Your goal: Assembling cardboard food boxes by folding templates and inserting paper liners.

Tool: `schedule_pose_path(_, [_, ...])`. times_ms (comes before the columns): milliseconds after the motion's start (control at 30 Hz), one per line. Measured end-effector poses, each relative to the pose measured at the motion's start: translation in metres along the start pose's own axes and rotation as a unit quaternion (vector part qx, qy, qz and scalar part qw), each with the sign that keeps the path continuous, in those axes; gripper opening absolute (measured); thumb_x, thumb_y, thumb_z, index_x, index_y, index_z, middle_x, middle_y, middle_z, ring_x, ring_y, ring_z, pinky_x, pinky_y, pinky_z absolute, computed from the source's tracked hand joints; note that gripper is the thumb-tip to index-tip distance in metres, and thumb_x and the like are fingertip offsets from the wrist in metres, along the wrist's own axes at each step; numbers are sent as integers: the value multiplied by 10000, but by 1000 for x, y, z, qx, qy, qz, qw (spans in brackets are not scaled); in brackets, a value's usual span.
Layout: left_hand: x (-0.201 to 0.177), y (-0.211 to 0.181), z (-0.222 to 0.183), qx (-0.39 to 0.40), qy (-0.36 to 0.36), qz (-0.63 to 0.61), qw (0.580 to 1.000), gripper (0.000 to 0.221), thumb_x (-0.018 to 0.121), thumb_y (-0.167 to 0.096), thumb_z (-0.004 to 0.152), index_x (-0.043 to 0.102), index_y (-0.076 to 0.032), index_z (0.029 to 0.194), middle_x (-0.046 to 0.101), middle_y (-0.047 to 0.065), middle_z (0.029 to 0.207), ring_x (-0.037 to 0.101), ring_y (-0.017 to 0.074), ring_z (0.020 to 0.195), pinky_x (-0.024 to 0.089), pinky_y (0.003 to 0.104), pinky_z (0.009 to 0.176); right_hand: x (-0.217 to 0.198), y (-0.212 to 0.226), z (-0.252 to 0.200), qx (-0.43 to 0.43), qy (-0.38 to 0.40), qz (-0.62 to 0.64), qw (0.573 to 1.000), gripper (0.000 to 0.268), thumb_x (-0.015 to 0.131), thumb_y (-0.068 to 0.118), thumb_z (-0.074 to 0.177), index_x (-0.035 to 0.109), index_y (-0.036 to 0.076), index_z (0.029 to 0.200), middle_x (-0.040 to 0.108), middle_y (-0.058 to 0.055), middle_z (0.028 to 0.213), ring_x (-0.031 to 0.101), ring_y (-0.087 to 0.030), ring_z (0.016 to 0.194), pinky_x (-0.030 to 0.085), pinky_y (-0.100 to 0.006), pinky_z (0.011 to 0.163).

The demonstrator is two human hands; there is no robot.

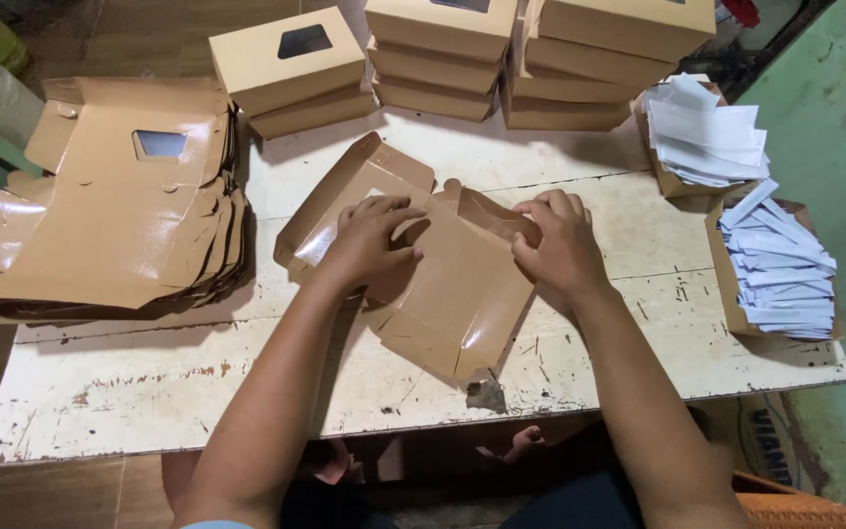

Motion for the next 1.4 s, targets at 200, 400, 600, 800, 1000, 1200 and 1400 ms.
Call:
schedule_pose_path(200, [-17, 21, -1, -29, -72, 36, 996, 748, 790, -465, 768, 548, -302, 1457, 495, 97, 1507, 364, 349, 1456, 288, 568, 1133, -16, 40, -7, -123, 45, 32, 991, 282, 794, 372, 798, 770, 250, 1051, 637, -5, 1032, 587, -249, 1114, 388, -407, 998])
schedule_pose_path(400, [-10, 19, 0, -58, -69, 53, 995, 710, 741, -554, 801, 566, -295, 1438, 462, 104, 1530, 317, 367, 1482, 248, 563, 1162, -24, 63, -12, -159, 86, -1, 983, 357, 810, 508, 740, 807, 242, 979, 710, 7, 1016, 630, -234, 1060, 402, -417, 989])
schedule_pose_path(600, [-7, 21, 0, -47, -75, 75, 993, 646, 725, -551, 804, 605, -312, 1391, 458, 120, 1533, 334, 389, 1462, 244, 565, 1163, -10, 46, -9, -115, 58, 20, 992, 292, 742, 436, 834, 786, 256, 1061, 738, 37, 938, 662, -178, 1005, 388, -395, 997])
schedule_pose_path(800, [-21, 7, -6, -73, -70, 11, 995, 883, 813, -511, 667, 547, -251, 1467, 364, 208, 1606, 343, 460, 1452, 252, 615, 1165, -10, 0, -1, -60, 23, 108, 992, 531, 723, 172, 836, 668, 255, 1358, 747, 16, 897, 695, -191, 903, 444, -360, 951])
schedule_pose_path(1000, [-23, 3, -8, -81, -73, 13, 994, 875, 827, -522, 588, 636, -240, 1394, 448, 193, 1544, 369, 430, 1422, 264, 560, 1147, -12, 16, -1, 62, 133, 45, 988, 330, 663, 227, 878, 760, 245, 1193, 704, -29, 1065, 634, -259, 1086, 416, -409, 1025])
schedule_pose_path(1200, [-17, 2, -7, -62, -95, 18, 993, 752, 772, -556, 579, 694, -288, 1277, 496, 132, 1503, 402, 389, 1390, 299, 518, 1134, -27, 35, 22, 116, 209, -14, 971, 362, 719, 498, 855, 813, 221, 1068, 673, -43, 1142, 597, -272, 1197, 396, -449, 1076])
schedule_pose_path(1400, [-10, 0, -4, -64, -112, 14, 992, 640, 740, -588, 607, 705, -333, 1193, 531, 59, 1449, 419, 321, 1363, 331, 486, 1088, -10, 49, 43, -4, 60, -119, 991, 286, 647, 432, 906, 778, 271, 1104, 700, 23, 1027, 655, -206, 1097, 405, -437, 1051])
Point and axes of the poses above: each hand's wrist, its own z-axis towards the middle knuckle, its own x-axis out of the palm, y = z × x, the point moved 5 cm from there along z, towards the middle knuckle
